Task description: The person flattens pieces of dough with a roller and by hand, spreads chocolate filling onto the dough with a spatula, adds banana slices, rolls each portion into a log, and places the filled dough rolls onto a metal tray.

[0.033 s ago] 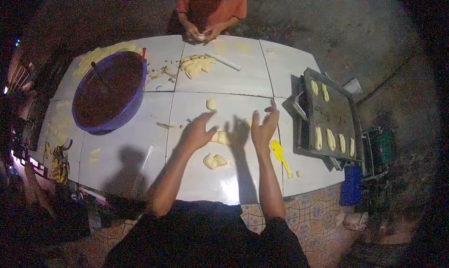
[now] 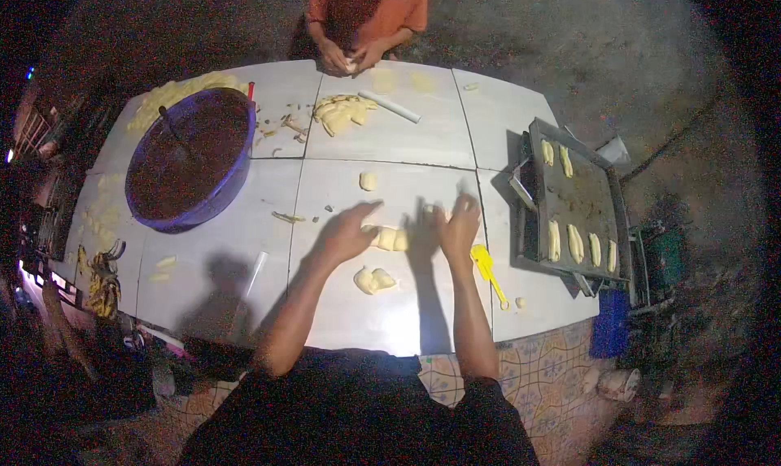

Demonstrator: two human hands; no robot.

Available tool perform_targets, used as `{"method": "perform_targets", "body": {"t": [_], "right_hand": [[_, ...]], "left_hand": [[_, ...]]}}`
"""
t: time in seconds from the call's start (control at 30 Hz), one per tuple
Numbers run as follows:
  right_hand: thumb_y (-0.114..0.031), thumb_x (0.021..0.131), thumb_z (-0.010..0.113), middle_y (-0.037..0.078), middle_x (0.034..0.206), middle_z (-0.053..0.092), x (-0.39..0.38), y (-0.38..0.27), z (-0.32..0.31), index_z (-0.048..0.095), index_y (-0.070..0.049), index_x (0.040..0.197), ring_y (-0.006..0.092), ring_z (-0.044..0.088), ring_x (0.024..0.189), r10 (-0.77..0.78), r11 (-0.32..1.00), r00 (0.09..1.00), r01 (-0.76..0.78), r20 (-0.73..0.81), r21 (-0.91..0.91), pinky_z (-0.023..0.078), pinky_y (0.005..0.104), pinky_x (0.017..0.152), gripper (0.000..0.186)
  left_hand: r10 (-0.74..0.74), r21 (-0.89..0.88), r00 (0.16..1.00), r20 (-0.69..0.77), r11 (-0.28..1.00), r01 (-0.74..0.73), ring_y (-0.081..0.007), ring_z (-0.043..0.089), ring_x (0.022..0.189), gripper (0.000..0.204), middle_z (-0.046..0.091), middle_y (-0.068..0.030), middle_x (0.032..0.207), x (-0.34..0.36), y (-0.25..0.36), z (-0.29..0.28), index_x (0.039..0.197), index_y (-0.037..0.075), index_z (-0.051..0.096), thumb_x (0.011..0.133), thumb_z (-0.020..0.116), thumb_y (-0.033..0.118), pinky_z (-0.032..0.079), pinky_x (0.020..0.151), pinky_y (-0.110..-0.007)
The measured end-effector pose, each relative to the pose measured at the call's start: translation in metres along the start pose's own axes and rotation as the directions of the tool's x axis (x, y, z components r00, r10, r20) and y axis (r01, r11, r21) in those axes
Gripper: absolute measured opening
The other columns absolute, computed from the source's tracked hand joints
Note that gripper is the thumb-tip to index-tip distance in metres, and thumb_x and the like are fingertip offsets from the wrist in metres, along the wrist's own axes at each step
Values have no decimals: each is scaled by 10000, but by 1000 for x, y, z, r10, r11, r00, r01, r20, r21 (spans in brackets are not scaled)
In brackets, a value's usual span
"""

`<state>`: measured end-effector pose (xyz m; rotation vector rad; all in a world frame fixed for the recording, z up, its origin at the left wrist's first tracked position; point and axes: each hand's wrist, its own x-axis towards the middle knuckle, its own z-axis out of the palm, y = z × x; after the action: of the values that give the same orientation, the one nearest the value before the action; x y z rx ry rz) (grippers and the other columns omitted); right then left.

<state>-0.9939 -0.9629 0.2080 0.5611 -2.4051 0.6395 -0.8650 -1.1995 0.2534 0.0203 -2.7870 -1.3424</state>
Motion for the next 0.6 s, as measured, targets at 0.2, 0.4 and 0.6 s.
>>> {"method": "perform_targets", "body": {"t": [0.2,0.4,0.6], "right_hand": [[12,722,666,266,1394,496,-85,-41,31,570,-21,1351,433,422,1337,-86,900,922,-91,378,427,375,496,1103,637],[-94,773,772,133,868,698,-65,-63,12,657,25,947,206,675,828,123,685,843,-454,523,570,527,322,763,240],[-4,884,630,126,1197,571,9,-84,-90,515,15,1321,211,566,1102,309,631,913,13,-267,776,490,317,937,453]], "left_hand": [[172,208,983,63,961,-182,-310,388,1424,581,489,-103,1494,-4,-47,48,1394,100,548,864,725,256,314,1154,-503],[275,329,961,-2,908,-259,-276,395,1409,396,558,-79,1395,8,-81,83,1219,103,626,829,697,115,272,1140,-539],[-218,-424,948,-232,900,103,-170,557,750,190,611,-77,870,-2,-92,40,1115,115,658,1018,513,193,461,678,-339]]}}
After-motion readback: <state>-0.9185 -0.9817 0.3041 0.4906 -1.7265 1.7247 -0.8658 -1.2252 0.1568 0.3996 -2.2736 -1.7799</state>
